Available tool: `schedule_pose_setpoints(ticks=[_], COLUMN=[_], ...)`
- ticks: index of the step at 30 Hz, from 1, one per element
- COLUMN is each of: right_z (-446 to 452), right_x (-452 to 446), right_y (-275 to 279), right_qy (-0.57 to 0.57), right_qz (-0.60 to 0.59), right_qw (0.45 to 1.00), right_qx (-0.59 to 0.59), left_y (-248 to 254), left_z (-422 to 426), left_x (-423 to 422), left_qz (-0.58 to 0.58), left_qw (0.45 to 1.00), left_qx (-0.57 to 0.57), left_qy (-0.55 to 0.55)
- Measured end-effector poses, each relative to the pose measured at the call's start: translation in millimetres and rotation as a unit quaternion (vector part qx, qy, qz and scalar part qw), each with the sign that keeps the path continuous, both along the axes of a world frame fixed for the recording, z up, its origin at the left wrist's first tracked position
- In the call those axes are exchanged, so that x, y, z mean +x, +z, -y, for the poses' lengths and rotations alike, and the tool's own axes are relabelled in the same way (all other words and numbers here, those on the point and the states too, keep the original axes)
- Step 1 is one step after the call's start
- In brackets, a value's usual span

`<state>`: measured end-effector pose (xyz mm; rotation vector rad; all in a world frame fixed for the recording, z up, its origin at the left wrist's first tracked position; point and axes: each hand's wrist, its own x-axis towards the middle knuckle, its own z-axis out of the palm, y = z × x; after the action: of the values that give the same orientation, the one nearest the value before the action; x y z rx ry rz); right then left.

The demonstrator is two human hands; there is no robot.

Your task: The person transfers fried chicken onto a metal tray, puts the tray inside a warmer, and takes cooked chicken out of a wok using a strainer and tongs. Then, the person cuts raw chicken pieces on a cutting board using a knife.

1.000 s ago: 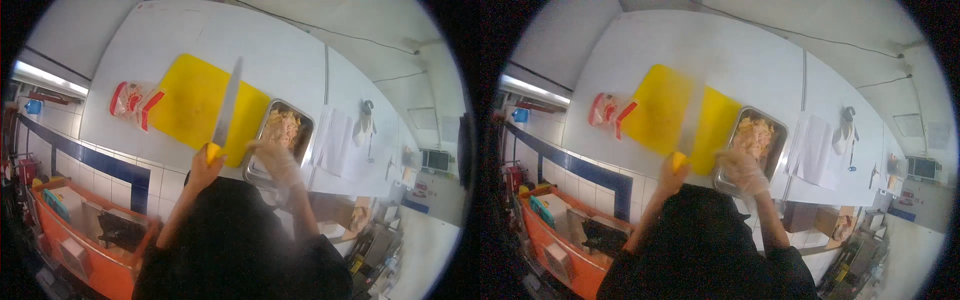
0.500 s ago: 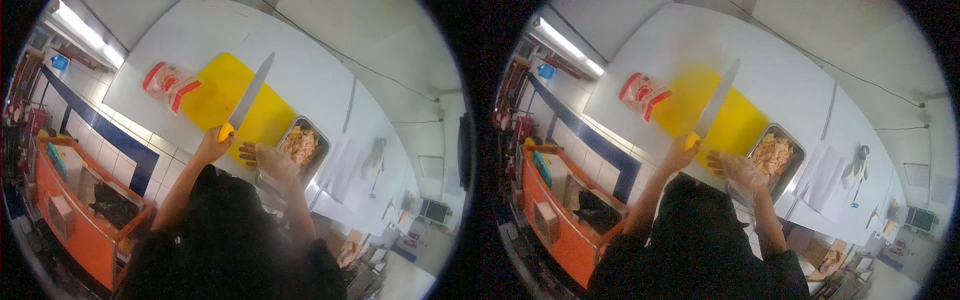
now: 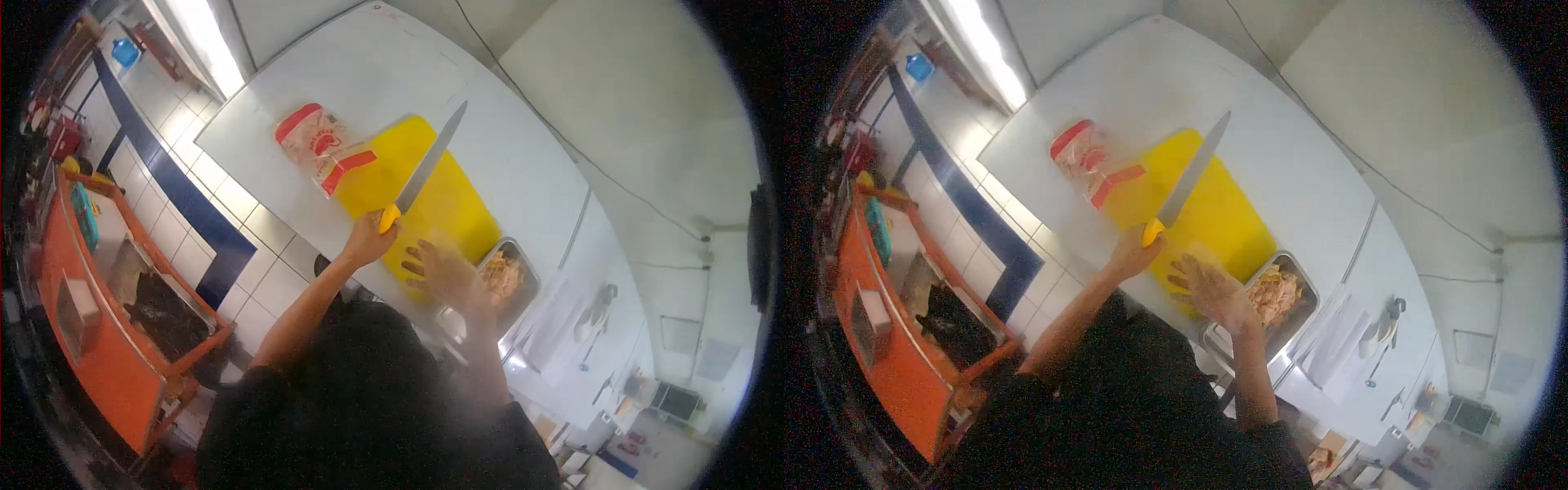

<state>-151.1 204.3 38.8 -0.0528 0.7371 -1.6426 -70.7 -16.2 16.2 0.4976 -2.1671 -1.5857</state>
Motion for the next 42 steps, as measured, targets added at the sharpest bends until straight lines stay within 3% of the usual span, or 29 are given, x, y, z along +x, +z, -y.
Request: schedule_pose_setpoints(ticks=[3, 4, 5, 7, 9, 11, 14, 16, 17, 18, 20, 22, 24, 28, 32, 35, 37, 38, 40, 41, 42], right_z=[0.0, -9.7, -22.3, -31.2, -39.3, -36.7, -27.5, -30.9, -31.1, -26.7, -15.7, -6.5, -0.4, 4.8, -1.1, -10.3, -18.5, -15.9, -15.4, -9.7, 1.3], right_x=[-0.6, -4.3, -10.3, -24.7, -39.2, -39.8, -40.4, -52.7, -53.4, -49.1, -40.8, -35.9, -40.4, -57.9, -64.4, -67.1, -66.6, -69.6, -71.6, -74.2, -79.8], right_y=[47.0, 35.2, 13.8, 7.6, 10.5, 23.8, 51.6, 34.2, 27.3, 23.1, 22.6, 26.3, 19.2, 20.3, 14.6, 24.2, 37.3, 36.6, 30.1, 12.9, -16.2], right_qy=[-0.059, -0.054, -0.035, -0.008, -0.01, -0.008, -0.058, -0.021, -0.02, 0.072, 0.158, 0.128, 0.131, 0.169, 0.138, 0.132, 0.09, 0.095, 0.15, 0.15, 0.075], right_qz=[0.066, 0.066, -0.198, -0.449, -0.467, -0.479, -0.278, -0.113, -0.117, -0.285, -0.441, -0.141, -0.111, -0.023, -0.015, -0.077, -0.224, -0.226, -0.406, -0.405, -0.351], right_qw=[0.996, 0.996, 0.977, 0.88, 0.864, 0.851, 0.94, 0.99, 0.989, 0.955, 0.884, 0.982, 0.985, 0.985, 0.99, 0.988, 0.968, 0.967, 0.878, 0.878, 0.908], right_qx=[-0.02, -0.021, 0.077, 0.155, 0.186, 0.213, 0.191, 0.086, 0.085, 0.04, -0.009, 0.023, 0.007, -0.017, 0.003, 0.018, 0.074, 0.072, 0.204, 0.205, 0.216], left_y=[-0.1, -9.2, -22.0, -27.7, -33.2, -38.4, -38.3, -26.8, -20.2, -12.5, 5.4, 4.1, -11.7, -21.9, -35.6, -47.5, -48.6, -48.8, -43.7, -37.5, -28.8], left_z=[-3.8, -7.9, -11.6, -18.4, -34.3, -41.8, -50.8, -52.2, -50.9, -48.8, -44.8, -45.0, -43.4, -42.0, -46.8, -54.9, -54.4, -53.1, -58.5, -61.6, -64.7], left_x=[-9.3, -12.0, -16.4, -21.0, -17.3, -13.1, 10.3, 19.1, 25.5, 30.8, 38.2, 46.0, 48.3, 45.9, 24.6, 17.6, 18.0, 18.8, 24.3, 27.1, 29.5], left_qz=[0.062, 0.061, 0.061, 0.06, 0.038, 0.048, 0.043, 0.024, 0.045, 0.068, 0.111, 0.158, 0.102, 0.095, 0.113, 0.126, 0.127, 0.148, 0.172, 0.17, 0.167], left_qw=[0.996, 0.995, 0.996, 0.995, 0.989, 0.986, 0.988, 0.989, 0.988, 0.984, 0.981, 0.975, 0.992, 0.986, 0.971, 0.963, 0.959, 0.953, 0.946, 0.95, 0.954], left_qx=[0.06, 0.059, 0.042, 0.02, -0.04, -0.044, 0.008, 0.056, 0.103, 0.148, 0.147, 0.148, 0.029, -0.052, -0.129, -0.147, -0.142, -0.154, -0.163, -0.153, -0.143], left_qy=[0.037, 0.042, 0.056, 0.083, 0.134, 0.151, 0.146, 0.136, 0.106, 0.075, 0.062, 0.047, 0.07, 0.127, 0.165, 0.189, 0.212, 0.216, 0.219, 0.212, 0.204])
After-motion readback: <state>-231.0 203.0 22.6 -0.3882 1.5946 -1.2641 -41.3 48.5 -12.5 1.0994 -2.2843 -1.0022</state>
